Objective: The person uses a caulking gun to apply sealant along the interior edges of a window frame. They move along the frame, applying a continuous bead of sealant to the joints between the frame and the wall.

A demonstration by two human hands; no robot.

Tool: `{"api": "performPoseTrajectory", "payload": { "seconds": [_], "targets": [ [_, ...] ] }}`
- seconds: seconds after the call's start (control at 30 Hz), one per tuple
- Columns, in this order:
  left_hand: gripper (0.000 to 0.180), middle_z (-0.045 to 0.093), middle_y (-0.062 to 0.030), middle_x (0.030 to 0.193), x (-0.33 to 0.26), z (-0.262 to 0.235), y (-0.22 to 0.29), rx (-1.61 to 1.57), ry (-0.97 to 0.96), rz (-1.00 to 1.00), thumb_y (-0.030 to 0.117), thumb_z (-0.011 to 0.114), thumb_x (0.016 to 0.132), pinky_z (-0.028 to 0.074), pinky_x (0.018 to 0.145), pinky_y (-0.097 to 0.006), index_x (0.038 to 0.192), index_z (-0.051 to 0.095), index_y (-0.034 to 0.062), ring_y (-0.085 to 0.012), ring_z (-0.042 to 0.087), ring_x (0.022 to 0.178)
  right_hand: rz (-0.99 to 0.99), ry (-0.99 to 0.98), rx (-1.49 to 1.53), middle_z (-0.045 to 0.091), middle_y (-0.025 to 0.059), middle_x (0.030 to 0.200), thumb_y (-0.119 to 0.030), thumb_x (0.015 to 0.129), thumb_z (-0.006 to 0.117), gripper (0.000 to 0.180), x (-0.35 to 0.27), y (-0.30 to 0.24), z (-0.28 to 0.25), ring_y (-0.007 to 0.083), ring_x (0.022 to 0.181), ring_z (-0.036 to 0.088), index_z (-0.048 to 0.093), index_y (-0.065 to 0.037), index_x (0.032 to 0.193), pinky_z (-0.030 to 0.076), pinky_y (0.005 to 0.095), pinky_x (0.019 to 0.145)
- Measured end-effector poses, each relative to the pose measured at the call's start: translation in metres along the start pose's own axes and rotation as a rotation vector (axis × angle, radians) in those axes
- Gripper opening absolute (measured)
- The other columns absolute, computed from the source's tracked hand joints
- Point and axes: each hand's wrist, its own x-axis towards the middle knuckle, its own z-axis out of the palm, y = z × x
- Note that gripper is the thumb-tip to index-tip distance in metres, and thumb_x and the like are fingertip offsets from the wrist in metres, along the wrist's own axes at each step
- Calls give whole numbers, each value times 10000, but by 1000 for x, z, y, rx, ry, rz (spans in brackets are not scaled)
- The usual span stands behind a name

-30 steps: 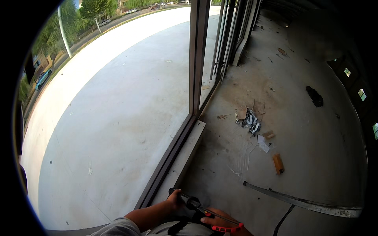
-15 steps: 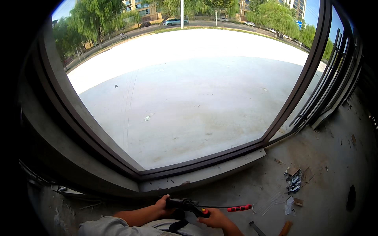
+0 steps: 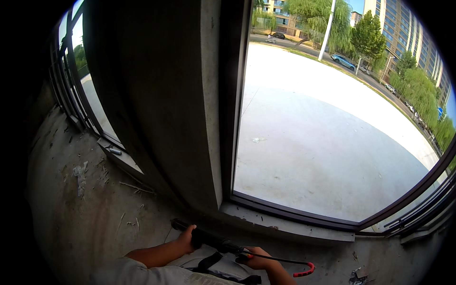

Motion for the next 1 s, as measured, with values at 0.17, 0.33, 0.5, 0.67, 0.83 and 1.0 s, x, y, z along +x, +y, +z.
{"api": "performPoseTrajectory", "payload": {
  "seconds": [0.17, 0.33, 0.5, 0.67, 0.83, 1.0],
  "targets": [
    [373, 651, -54, 1037, -75, -58, 72, -55, 234, 186, 487, 635, 926, 533, 761, -421, 1107, 606, 163, -239, 641, 931, -106, -124, -74, 734, 113, 937, -246, 813, 840, 409, 80, -69, 46, 183, 879, 678, 693, -60, 1146, 529, 362, 797],
    [329, 636, -23, 885, -143, -106, 133, -231, 301, 283, 476, 639, 924, 529, 700, -425, 991, 608, 155, -221, 649, 820, -144, -233, -395, 745, 132, 1030, -188, 814, 827, 473, 134, -188, 85, 199, 975, 697, 675, -75, 1248, 531, 349, 870],
    [366, 639, -66, 934, -190, -142, 148, -518, 361, 440, 476, 656, 895, 509, 778, -438, 987, 573, 131, -257, 638, 872, -163, -495, -290, 735, 139, 1112, -133, 829, 801, 486, 199, -268, 100, 243, 1046, 696, 659, -78, 1291, 516, 354, 939],
    [350, 646, -79, 920, -225, -182, 148, -722, 512, 533, 450, 632, 912, 534, 748, -450, 1005, 569, 119, -273, 653, 848, -348, -701, -284, 725, 136, 1129, -79, 793, 755, 503, 268, -301, 142, 235, 1054, 686, 661, -84, 1287, 512, 354, 943],
    [351, 634, -74, 912, -249, -213, 137, -883, 638, 660, 464, 634, 902, 533, 744, -432, 989, 549, 135, -267, 638, 844, -465, -956, -305, 720, 144, 1136, -49, 788, 702, 489, 327, -332, 184, 239, 1056, 684, 667, -75, 1276, 514, 355, 947],
    [318, 628, -39, 871, -275, -204, 160, -955, 709, 748, 452, 634, 911, 540, 703, -388, 948, 547, 148, -227, 637, 800, -512, -1072, -340, 714, 181, 1151, -156, 809, 724, 481, 370, -364, 210, 313, 1083, 689, 663, -78, 1279, 515, 370, 963]
  ]
}}
